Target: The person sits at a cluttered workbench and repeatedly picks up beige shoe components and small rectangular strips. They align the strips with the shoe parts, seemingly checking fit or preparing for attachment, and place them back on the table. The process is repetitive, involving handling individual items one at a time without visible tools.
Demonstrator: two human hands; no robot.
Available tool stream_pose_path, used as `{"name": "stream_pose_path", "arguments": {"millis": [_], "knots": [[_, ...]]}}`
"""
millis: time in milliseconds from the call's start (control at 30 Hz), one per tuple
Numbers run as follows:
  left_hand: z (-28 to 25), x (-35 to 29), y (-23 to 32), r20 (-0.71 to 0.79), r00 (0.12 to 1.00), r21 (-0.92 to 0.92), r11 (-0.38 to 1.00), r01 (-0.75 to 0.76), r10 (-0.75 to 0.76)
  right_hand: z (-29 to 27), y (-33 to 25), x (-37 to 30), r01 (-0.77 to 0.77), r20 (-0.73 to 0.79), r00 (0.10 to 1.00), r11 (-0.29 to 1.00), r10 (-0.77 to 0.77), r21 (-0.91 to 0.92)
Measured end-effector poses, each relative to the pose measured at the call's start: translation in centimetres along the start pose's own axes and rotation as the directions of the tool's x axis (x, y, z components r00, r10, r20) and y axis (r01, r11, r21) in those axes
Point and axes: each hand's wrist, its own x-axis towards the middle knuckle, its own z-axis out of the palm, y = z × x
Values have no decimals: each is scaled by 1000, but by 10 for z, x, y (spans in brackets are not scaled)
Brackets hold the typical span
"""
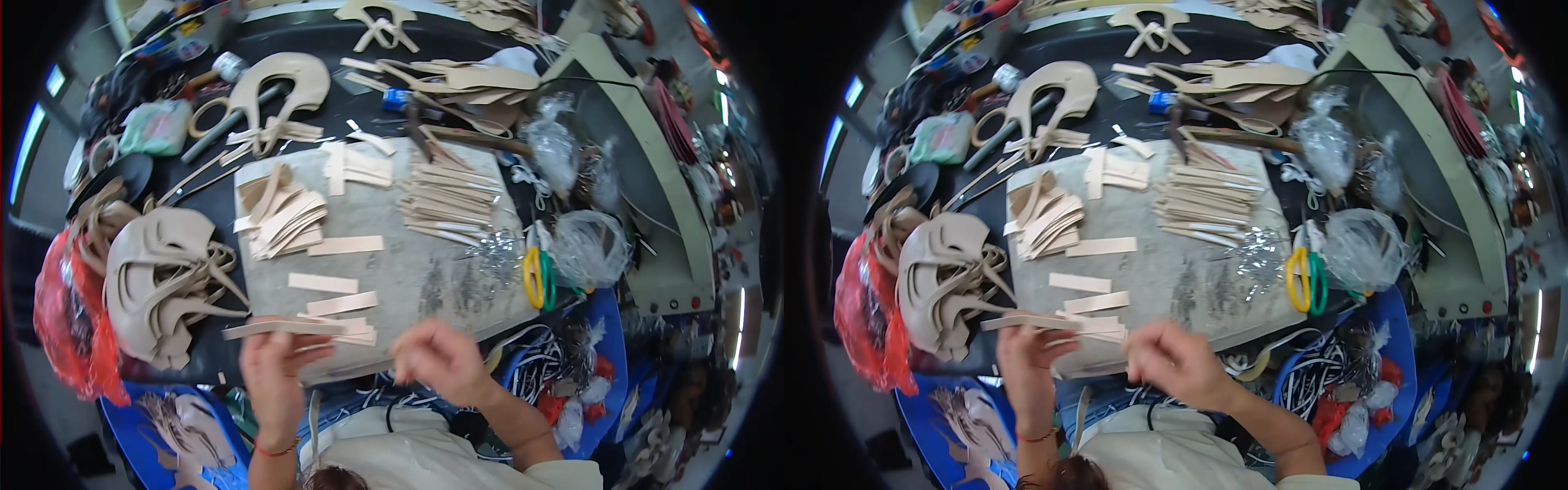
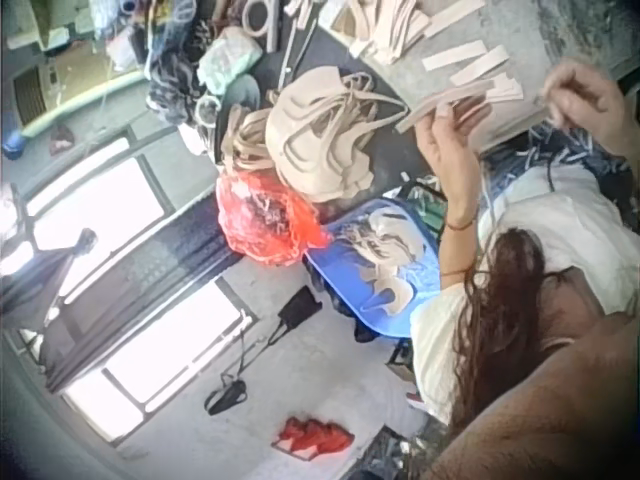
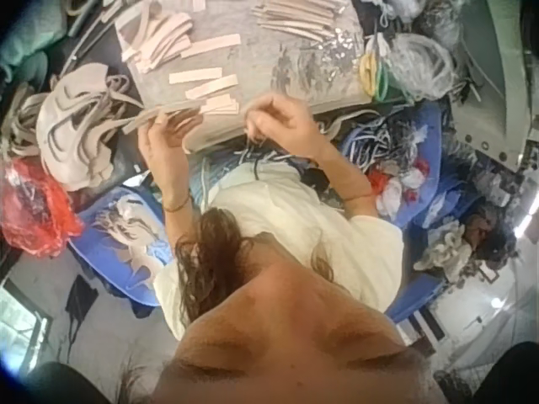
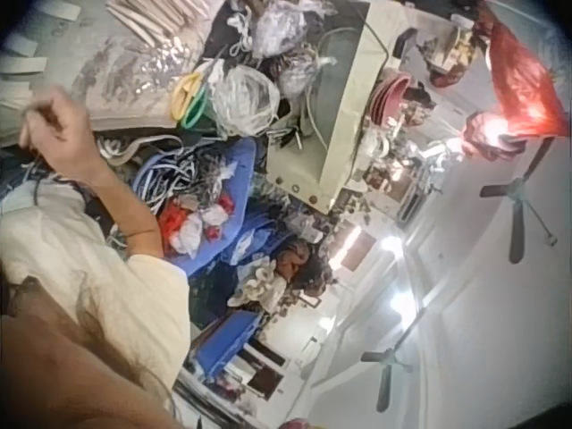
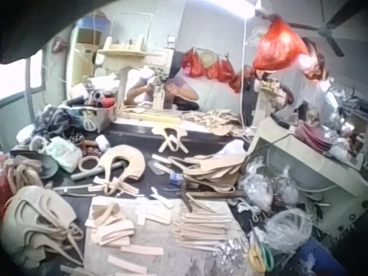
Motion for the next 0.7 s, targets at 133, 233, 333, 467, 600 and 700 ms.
{"name": "stream_pose_path", "arguments": {"millis": [133, 233, 333, 467, 600, 700], "knots": [[-5, 7, 6, 74, 993, 178, 979, -102, 90, -41, -4, -29, 398, 442, 895, 553, -59, -732], [5, 3, -1, 167, 984, 261, 960, -105, 62, -86, -16, -6, 245, 182, 884, 94, -431, -965], [14, -2, -2, 194, 980, 227, 970, -83, 39, -98, -24, 21, 128, 285, 832, -337, -475, -933], [15, -4, -6, 180, 983, 193, 978, -81, 46, -106, -12, 36, 128, 345, 888, -556, -305, -821], [11, -5, -8, 136, 991, 145, 989, -17, -2, -107, -15, 40, 114, 306, 853, -420, -423, -900], [13, -7, -9, 129, 992, 120, 993, -3, -13, -93, -12, 39, 173, 212, 693, -127, -689, -977]]}}
